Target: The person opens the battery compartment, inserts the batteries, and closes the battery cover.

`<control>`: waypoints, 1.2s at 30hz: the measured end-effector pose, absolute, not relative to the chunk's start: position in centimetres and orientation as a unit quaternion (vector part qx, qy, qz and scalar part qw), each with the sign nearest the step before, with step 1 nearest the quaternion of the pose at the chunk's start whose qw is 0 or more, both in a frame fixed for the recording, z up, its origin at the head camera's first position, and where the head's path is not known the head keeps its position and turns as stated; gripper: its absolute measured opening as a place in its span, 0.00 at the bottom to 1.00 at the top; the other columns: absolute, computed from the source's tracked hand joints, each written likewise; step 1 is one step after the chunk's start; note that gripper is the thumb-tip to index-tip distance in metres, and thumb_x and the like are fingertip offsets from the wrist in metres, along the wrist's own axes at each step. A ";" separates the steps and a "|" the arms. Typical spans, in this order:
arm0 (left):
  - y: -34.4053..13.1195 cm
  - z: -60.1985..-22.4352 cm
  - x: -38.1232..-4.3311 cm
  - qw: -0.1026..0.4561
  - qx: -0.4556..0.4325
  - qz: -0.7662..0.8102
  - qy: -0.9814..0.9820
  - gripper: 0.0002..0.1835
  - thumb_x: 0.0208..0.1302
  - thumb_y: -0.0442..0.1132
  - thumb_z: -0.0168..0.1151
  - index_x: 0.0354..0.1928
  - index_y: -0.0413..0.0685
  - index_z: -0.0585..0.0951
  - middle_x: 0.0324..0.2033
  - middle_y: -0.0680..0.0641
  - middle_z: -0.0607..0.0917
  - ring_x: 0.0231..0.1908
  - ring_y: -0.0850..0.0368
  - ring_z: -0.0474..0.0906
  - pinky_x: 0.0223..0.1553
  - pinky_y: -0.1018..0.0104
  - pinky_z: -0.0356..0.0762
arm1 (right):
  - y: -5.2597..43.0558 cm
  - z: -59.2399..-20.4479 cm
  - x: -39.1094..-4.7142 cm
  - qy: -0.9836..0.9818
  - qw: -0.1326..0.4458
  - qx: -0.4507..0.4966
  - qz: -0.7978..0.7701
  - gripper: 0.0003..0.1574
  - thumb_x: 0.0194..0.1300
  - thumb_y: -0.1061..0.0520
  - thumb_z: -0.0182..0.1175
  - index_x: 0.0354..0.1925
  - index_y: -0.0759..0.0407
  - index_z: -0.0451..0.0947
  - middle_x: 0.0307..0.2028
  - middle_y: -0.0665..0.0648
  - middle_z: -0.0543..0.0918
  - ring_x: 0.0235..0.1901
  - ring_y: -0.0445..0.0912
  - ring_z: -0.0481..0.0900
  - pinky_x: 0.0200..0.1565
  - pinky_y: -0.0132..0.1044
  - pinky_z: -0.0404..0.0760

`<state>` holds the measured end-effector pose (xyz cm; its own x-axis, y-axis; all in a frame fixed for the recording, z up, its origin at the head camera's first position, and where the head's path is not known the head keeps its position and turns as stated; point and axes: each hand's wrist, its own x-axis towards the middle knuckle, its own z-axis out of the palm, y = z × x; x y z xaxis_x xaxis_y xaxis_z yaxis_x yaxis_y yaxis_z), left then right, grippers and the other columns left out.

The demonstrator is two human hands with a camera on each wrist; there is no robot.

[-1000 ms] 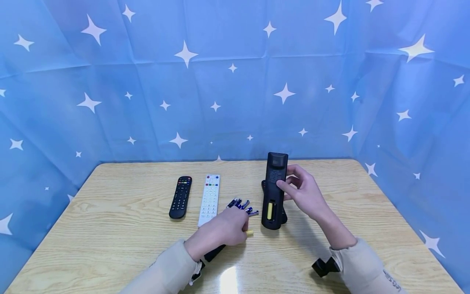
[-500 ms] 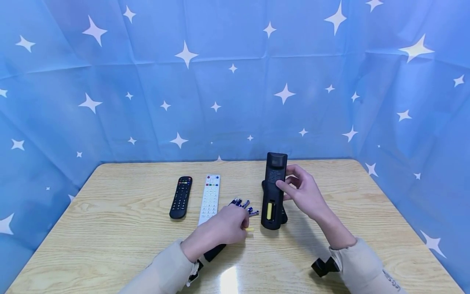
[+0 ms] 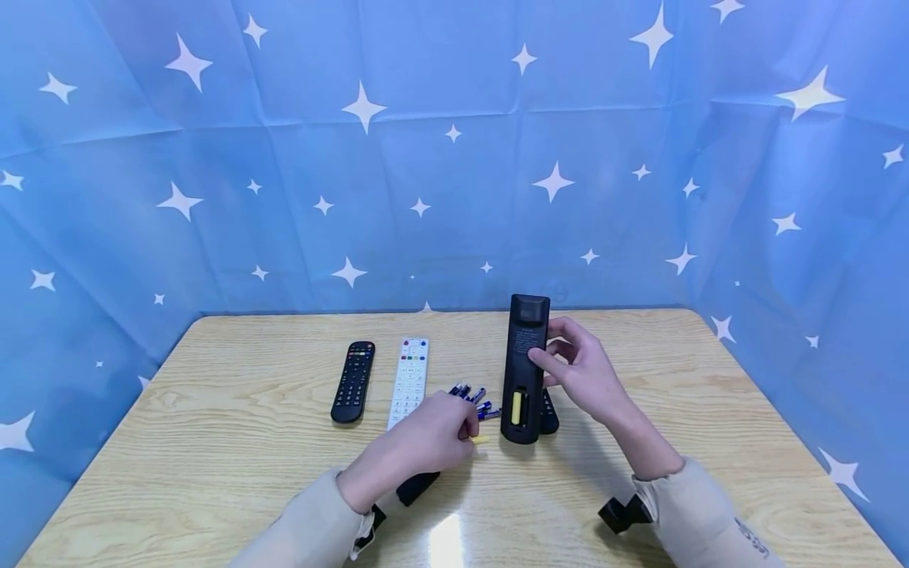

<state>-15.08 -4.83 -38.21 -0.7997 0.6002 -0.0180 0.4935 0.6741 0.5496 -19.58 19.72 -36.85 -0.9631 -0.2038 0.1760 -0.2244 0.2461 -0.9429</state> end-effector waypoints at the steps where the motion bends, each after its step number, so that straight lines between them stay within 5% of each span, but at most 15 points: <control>1: -4.9 -38.2 -15.1 0.095 0.303 0.272 0.908 0.05 0.57 0.25 0.67 0.33 0.41 0.84 0.24 0.56 0.77 0.25 0.65 0.70 0.27 0.73 0.73 | 19.7 -36.9 -19.6 -0.788 0.007 0.136 0.600 0.21 0.72 0.62 0.64 0.58 0.69 0.72 0.50 0.68 0.76 0.39 0.50 0.80 0.34 0.45 0.88; 36: -4.7 -37.7 -14.5 0.023 0.283 0.389 0.876 0.06 0.60 0.24 0.68 0.35 0.42 0.85 0.28 0.55 0.82 0.27 0.68 0.75 0.29 0.74 0.78 | 18.7 -37.3 -19.8 -0.781 0.000 0.144 0.607 0.21 0.72 0.63 0.63 0.59 0.69 0.72 0.49 0.67 0.76 0.39 0.52 0.80 0.35 0.46 0.88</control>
